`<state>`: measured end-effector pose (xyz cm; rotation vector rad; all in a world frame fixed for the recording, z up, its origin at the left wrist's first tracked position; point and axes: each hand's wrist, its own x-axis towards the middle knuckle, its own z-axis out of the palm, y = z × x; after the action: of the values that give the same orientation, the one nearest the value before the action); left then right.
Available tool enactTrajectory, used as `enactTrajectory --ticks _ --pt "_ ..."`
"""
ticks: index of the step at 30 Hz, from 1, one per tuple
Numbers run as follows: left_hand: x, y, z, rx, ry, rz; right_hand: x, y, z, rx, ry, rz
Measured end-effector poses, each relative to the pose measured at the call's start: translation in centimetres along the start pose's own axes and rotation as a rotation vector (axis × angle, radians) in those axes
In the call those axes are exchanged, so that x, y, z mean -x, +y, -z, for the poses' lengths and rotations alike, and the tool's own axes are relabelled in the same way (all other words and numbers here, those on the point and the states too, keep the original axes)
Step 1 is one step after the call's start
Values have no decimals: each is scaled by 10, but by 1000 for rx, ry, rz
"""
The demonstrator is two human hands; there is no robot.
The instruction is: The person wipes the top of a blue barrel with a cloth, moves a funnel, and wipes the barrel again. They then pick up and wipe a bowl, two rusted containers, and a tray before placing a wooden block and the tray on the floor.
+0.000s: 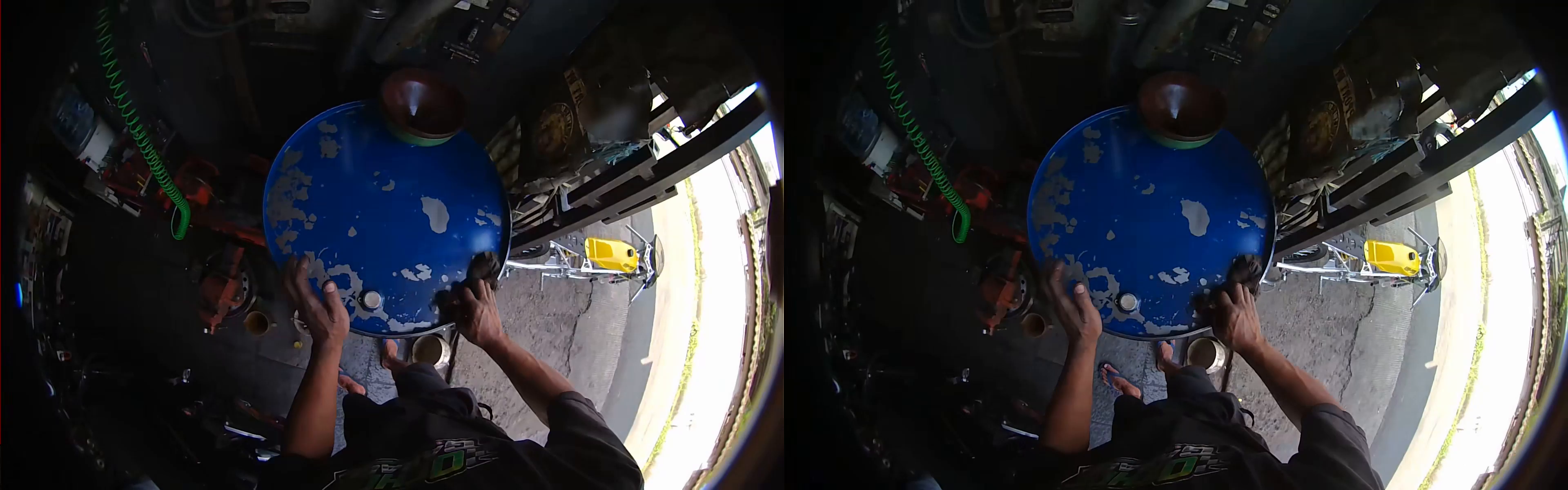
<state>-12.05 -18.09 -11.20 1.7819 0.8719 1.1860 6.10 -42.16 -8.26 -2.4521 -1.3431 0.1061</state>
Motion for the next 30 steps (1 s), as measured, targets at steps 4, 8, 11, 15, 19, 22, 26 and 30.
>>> enactTrajectory --ticks 4,8,11,15,19,22,26,30 --pt "-15 9 -20 -546 -54 -117 -35 43 8 8 89 -59" --pt "-12 11 -22 -620 -45 -83 -107 114 0 155 137 -133" --pt "-17 9 -29 -662 -33 -67 -181 181 -17 176 191 87" --pt "-15 9 -28 -719 -15 -28 -219 188 -24 153 112 71" --pt "-16 9 -30 -767 21 -68 -211 141 0 256 179 -27" --pt "-15 11 -30 -812 -19 -43 -187 119 4 238 296 -160" --pt "-15 9 -32 -758 10 -39 -186 136 -26 149 379 -271" --pt "-17 10 -34 -750 6 19 -216 164 -34 98 314 -242"
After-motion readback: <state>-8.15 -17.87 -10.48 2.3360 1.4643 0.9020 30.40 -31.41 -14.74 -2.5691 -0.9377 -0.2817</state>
